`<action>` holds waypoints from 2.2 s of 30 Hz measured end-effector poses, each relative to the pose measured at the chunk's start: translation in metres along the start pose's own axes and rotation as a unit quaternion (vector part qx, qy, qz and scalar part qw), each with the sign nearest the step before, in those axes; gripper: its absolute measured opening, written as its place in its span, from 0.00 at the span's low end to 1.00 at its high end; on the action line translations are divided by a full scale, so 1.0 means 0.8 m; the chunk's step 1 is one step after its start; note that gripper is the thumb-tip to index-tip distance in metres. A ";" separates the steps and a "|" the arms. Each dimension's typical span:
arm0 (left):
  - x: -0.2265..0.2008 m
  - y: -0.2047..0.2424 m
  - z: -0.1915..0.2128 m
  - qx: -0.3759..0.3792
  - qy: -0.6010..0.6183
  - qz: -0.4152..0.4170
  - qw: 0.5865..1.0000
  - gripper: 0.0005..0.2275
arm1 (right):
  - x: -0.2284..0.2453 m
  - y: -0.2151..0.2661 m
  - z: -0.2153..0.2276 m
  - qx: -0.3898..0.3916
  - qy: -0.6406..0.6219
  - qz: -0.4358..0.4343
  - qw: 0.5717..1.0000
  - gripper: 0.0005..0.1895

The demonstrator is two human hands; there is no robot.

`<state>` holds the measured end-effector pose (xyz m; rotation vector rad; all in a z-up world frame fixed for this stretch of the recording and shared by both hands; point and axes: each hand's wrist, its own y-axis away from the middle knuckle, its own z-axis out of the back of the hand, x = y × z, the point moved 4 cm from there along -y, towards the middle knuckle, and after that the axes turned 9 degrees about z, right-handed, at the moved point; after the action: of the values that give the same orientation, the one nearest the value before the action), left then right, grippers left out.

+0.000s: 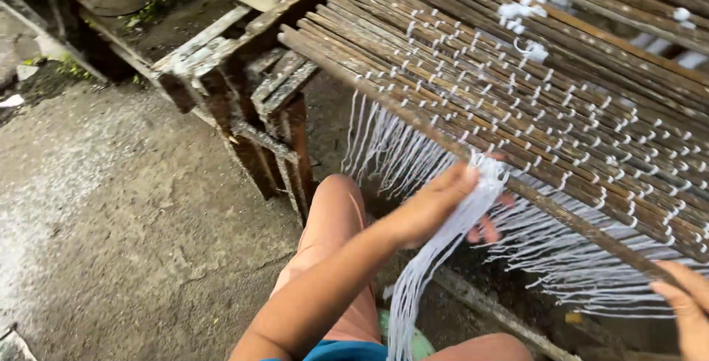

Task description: Weaving cotton wicks onto a wooden frame by looping them around individual sticks.

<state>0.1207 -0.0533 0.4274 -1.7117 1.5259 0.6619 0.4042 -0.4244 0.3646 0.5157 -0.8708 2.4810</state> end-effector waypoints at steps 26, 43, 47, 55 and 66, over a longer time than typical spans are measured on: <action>0.039 -0.013 0.031 -0.244 -0.209 0.041 0.946 0.24 | 0.243 -0.091 -0.118 -0.006 0.169 0.108 0.980 0.19; 0.041 -0.026 0.060 -0.266 -0.249 0.032 0.931 0.20 | 0.228 -0.102 -0.131 -0.011 0.143 0.107 0.984 0.13; 0.033 -0.022 0.049 -0.249 -0.294 0.057 0.921 0.24 | 0.217 -0.100 -0.134 -0.031 0.150 0.135 0.979 0.17; 0.087 -0.032 0.077 -0.294 -0.341 0.046 0.891 0.15 | 0.233 -0.104 -0.115 -0.075 0.079 0.162 0.981 0.12; 0.089 -0.026 0.038 -0.257 -0.240 -0.106 0.930 0.08 | 0.231 -0.098 -0.105 -0.097 0.087 0.158 0.979 0.09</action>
<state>0.1557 -0.0713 0.3574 -1.8622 0.8509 1.3360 0.2776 -0.2603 0.4306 0.0948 -1.1829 2.6296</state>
